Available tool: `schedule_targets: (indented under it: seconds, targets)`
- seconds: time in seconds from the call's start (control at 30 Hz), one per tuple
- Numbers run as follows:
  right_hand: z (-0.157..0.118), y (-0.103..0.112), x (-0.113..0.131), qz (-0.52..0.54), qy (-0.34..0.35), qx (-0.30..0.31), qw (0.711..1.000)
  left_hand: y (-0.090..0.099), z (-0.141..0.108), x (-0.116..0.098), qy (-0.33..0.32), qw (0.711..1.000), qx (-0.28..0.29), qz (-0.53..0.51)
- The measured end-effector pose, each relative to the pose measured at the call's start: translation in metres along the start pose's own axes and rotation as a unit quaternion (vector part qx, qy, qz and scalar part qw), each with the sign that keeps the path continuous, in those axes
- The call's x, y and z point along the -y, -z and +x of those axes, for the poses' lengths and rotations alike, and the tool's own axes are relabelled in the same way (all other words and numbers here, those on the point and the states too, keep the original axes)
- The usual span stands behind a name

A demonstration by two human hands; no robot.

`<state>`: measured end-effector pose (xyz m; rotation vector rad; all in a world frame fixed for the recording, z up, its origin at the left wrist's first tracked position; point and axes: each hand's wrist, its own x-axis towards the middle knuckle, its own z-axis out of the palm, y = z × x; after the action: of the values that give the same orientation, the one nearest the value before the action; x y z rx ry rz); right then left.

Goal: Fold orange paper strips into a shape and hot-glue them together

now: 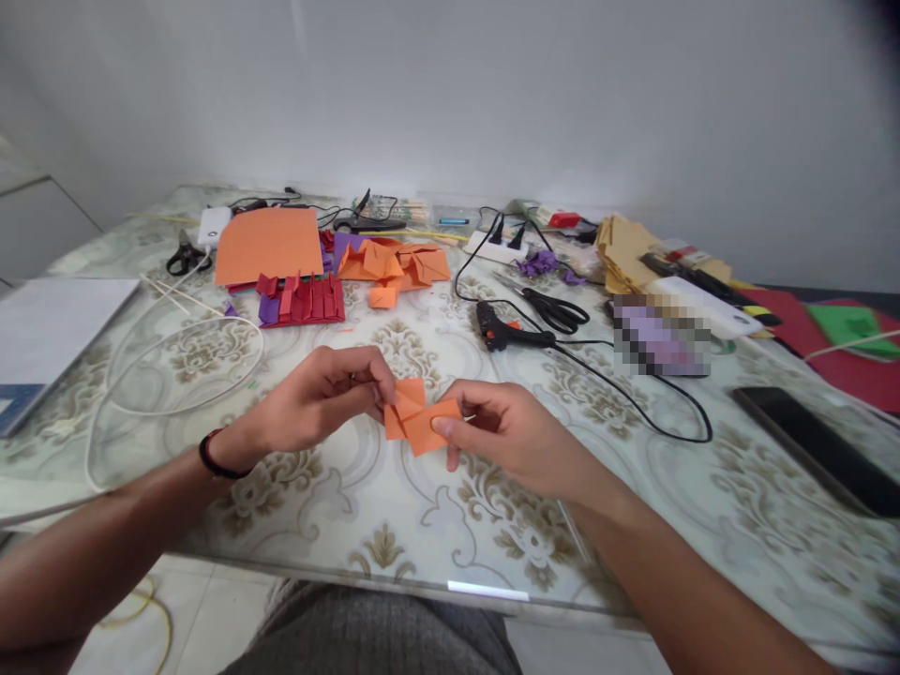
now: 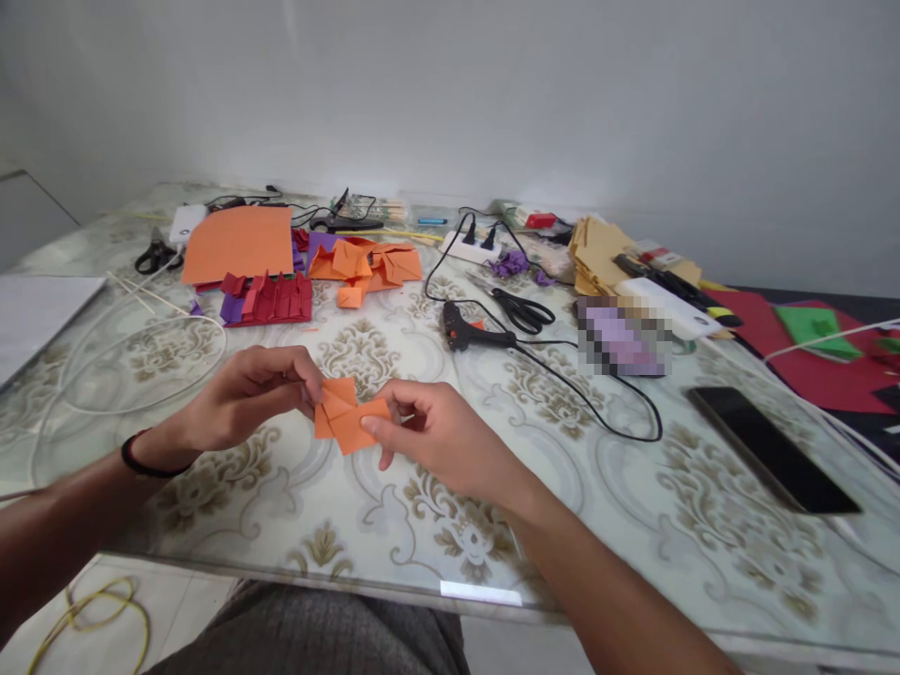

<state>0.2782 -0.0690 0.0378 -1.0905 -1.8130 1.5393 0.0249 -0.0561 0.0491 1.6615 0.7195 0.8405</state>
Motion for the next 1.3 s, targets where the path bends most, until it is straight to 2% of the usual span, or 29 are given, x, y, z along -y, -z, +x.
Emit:
schedule_targets:
  seconds: [0.23, 0.4, 0.63, 0.77, 0.9, 1.1, 1.3]
  targets:
    - [0.000, -0.001, 0.000, -0.037, 0.001, -0.002, 0.999, -0.003, 0.000, -0.005, 0.037, 0.996, 0.005, 0.085]
    - [0.000, -0.006, 0.000, -0.157, 0.050, -0.033, 0.986, -0.005, 0.002, 0.003, 0.062, 0.986, -0.022, 0.151]
    - [0.001, -0.009, -0.001, -0.223, 0.131, -0.057, 0.964, -0.007, 0.002, 0.008, 0.073, 0.992, -0.015, 0.102]
    - [0.002, -0.010, -0.001, -0.227, 0.141, -0.053, 0.962, -0.009, 0.000, 0.008, 0.066, 0.994, -0.012, 0.080]
    - [0.002, -0.011, 0.000, -0.232, 0.137, -0.039, 0.962, -0.011, 0.000, 0.004, 0.059, 0.993, -0.018, 0.105]
    - [0.002, -0.011, -0.002, -0.246, 0.171, -0.053, 0.952, -0.008, 0.005, 0.002, 0.084, 0.984, 0.049, 0.150]
    - [0.001, -0.012, -0.005, -0.262, 0.210, -0.063, 0.940, -0.008, 0.005, 0.005, 0.056, 0.974, 0.055, 0.213]
